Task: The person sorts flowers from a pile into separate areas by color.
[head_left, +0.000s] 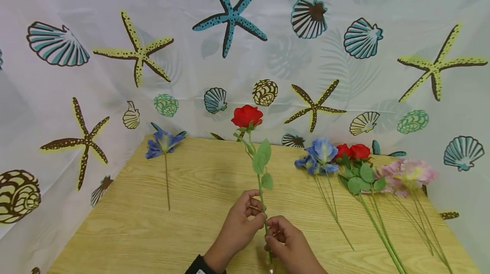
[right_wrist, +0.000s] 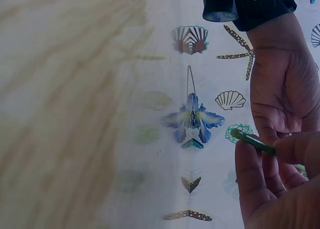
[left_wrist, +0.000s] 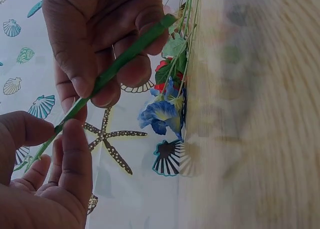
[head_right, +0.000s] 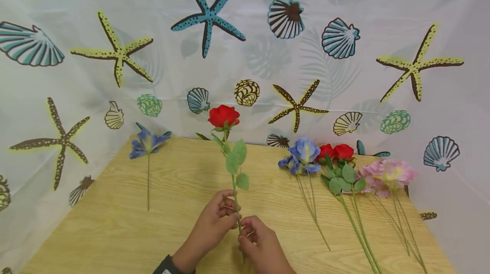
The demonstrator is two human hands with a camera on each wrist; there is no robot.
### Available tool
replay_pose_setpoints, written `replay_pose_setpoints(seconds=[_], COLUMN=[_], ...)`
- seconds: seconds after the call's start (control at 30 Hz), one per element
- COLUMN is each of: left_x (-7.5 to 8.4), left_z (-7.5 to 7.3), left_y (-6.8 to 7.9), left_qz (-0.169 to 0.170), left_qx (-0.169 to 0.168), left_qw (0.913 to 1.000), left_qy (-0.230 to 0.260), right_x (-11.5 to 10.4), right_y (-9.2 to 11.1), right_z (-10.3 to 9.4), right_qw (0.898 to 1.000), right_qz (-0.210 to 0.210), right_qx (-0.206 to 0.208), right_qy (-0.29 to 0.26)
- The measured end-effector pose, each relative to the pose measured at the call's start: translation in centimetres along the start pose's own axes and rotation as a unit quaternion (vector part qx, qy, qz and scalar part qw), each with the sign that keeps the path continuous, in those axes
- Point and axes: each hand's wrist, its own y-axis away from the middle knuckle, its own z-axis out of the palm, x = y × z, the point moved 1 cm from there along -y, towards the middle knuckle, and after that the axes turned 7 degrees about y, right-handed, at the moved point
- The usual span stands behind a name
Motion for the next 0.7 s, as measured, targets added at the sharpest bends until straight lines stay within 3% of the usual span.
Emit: replay_pose_setpoints(seconds=[0.17,0.27,0.4,0.53,0.7], left_x=[-0.6,-1.1,-1.9,-2.3,-2.4], left_z=[-0.6,-1.1,-2.0,-3.6,-6.1], left_y=[-0.1,-0.2,-0.4,-0.7,-1.0], left_qz=[0.026,0.052,0.065,0.060,0.051], left_qx=[0.013,0.040,0.078,0.098,0.116], left_qw=[0.9969,0.9858,0.9594,0.9380,0.8970], left_qy=[-0.074,-0.155,-0.263,-0.327,-0.423], right_x=[0.1,0.3,0.6,0.9,1.3], right_y=[0.0,0.0,0.0,0.0,0.1], right_z=[-0.3,-0.7,-1.1,-1.6,-2.3], right_qw=[1.000,1.000,0.999,0.998,0.997], right_qz=[0.011,0.026,0.044,0.056,0.075], right_qx=[0.003,0.010,0.017,0.022,0.024], right_qy=[-0.004,-0.009,-0.009,-0.009,-0.006])
